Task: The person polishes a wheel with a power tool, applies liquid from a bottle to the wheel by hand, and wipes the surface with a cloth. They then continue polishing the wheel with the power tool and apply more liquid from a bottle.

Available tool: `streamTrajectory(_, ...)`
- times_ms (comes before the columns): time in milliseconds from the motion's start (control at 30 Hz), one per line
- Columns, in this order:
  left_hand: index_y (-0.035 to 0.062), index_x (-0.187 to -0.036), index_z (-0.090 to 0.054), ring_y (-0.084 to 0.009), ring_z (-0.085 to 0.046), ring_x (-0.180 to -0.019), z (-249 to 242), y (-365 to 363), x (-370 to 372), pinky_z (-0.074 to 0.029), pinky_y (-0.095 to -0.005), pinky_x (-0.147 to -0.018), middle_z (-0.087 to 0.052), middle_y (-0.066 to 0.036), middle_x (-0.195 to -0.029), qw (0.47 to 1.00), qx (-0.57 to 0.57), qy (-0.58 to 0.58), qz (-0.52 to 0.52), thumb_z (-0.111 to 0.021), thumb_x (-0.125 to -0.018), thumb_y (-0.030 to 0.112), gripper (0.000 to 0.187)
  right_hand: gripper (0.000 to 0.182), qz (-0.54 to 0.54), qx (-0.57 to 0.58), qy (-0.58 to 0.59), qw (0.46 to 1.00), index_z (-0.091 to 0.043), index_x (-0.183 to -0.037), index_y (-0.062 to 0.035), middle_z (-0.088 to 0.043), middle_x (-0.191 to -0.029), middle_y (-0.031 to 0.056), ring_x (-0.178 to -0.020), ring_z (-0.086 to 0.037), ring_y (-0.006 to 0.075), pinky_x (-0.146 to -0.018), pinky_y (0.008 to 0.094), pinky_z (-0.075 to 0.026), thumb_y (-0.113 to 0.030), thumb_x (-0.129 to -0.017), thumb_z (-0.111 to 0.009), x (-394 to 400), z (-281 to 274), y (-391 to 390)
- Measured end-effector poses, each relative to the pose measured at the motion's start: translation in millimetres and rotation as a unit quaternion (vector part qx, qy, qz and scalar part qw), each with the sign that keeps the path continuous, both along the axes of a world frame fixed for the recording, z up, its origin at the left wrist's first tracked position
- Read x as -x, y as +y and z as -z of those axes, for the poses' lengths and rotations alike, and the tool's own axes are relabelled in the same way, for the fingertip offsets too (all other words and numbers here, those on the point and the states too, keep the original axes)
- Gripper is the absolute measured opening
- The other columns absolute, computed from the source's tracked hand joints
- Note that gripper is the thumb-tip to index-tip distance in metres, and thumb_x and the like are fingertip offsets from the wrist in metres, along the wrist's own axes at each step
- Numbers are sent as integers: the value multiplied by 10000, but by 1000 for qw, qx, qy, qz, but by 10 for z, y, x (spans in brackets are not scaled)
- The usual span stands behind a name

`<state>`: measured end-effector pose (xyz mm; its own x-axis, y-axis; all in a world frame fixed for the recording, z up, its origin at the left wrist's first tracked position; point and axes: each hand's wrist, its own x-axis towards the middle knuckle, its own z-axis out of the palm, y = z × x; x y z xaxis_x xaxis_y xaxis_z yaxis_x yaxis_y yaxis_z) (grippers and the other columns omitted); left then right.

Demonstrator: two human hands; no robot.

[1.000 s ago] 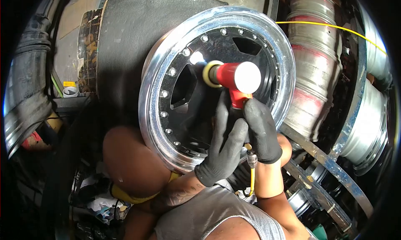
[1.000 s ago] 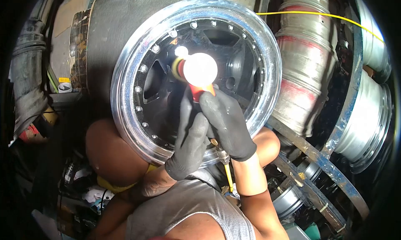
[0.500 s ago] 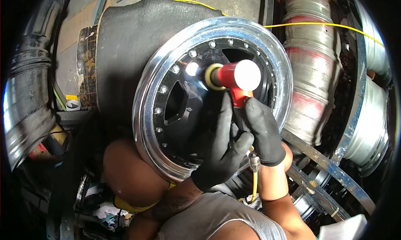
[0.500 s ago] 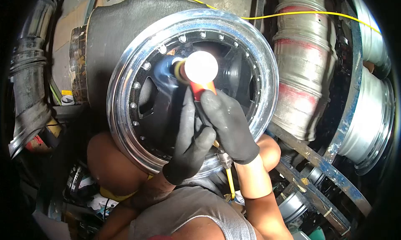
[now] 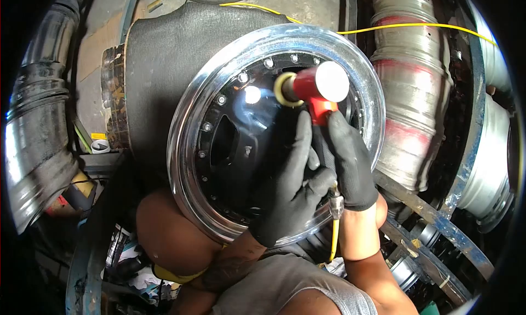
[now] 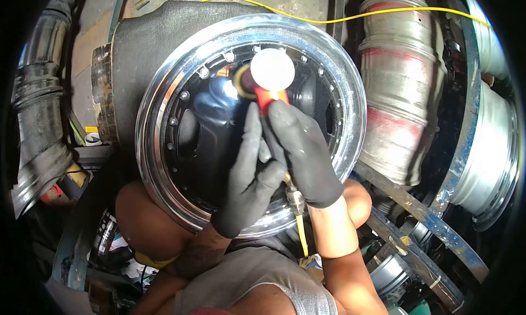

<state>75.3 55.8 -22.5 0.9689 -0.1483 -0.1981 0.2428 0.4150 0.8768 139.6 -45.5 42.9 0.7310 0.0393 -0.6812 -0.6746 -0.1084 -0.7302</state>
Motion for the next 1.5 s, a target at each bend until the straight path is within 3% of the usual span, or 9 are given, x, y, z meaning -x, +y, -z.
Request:
streamTrajectory(100, -106, -1548, -193, -137, -424, -875, 47, -62, 29, -411, -253, -835, -429, -31, -973, 995, 53, 27, -84, -639, -898, 104, 816, 399, 5, -21, -20, 1000, -615, -895, -36, -581, -712, 11, -606, -495, 67, -544, 219, -369, -391, -1043, -512, -66, 89, 127)
streamTrajectory(300, -61, -1575, 2, -221, -395, -1333, -16, -61, 150, -315, -372, -1135, -325, -162, -1510, 988, 120, 68, 73, -605, -913, 208, 938, 435, 18, -1, 15, 1000, -598, -988, -18, -591, -727, 37, -630, -523, 80, -559, 220, -399, -446, -1027, -526, 194, -4, -116)
streamTrajectory(567, -27, -1573, -80, -183, -457, -1284, 28, -48, 345, -382, -343, -1079, -431, -119, -1407, 994, -63, 21, 86, -671, -792, 76, 986, 374, -42, -22, 9, 999, -594, -1026, -3, -574, -720, 24, -655, -542, 78, -590, 249, -424, -371, -1036, -523, 410, -22, -212)
streamTrajectory(733, -79, -1544, -114, -284, -463, -1298, -129, -66, 225, -382, -395, -1109, -416, -229, -1395, 992, 73, 71, -69, -645, -741, 107, 980, 400, -95, -31, 25, 995, -620, -975, -12, -590, -741, 24, -685, -555, 79, -609, 248, -429, -405, -1015, -559, 246, 44, -52)
streamTrajectory(933, -16, -1517, -169, -143, -490, -1044, -45, -326, 403, -432, -301, -913, -461, -69, -1181, 999, 48, 2, 9, -685, -788, 129, 905, 370, -62, 1, 38, 997, -630, -991, -4, -587, -757, 26, -681, -551, 91, -609, 255, -427, -362, -1017, -541, 462, -174, -355)
streamTrajectory(1133, -19, -1583, 35, -240, -307, -1460, -43, -330, 240, -290, -382, -1179, -233, -175, -1582, 970, 227, 70, 58, -569, -835, -4, 962, 454, 44, -34, -23, 998, -596, -858, -30, -547, -635, 11, -540, -499, 72, -487, 217, -357, -444, -1030, -520, 264, 45, -417)
streamTrajectory(1300, -78, -1489, -237, -174, -549, -1073, 3, -290, 221, -482, -335, -966, -450, -138, -1276, 980, 179, -11, 81, -647, -845, 18, 770, 454, -11, -32, 11, 999, -566, -825, -38, -534, -596, 29, -437, -457, 79, -421, 223, -345, -431, -1041, -499, 141, -20, -457)
streamTrajectory(1433, 6, -1162, -484, -167, -588, -934, -96, -155, 270, -506, -324, -833, -584, -74, -1022, 972, 160, 28, 172, -745, -806, 63, 445, 476, -34, -41, 55, 997, -590, -1007, 2, -559, -618, 45, -444, -448, 64, -426, 220, -365, -470, -1012, -524, 532, -67, -676)
streamTrajectory(1500, -23, -1258, -433, -182, -591, -976, -168, -101, 374, -505, -328, -865, -580, -104, -1082, 974, 52, 17, 221, -754, -808, 76, 561, 451, -36, -25, 60, 997, -597, -1044, -6, -560, -613, 44, -448, -451, 66, -418, 224, -363, -451, -1008, -529, 650, -27, -783)
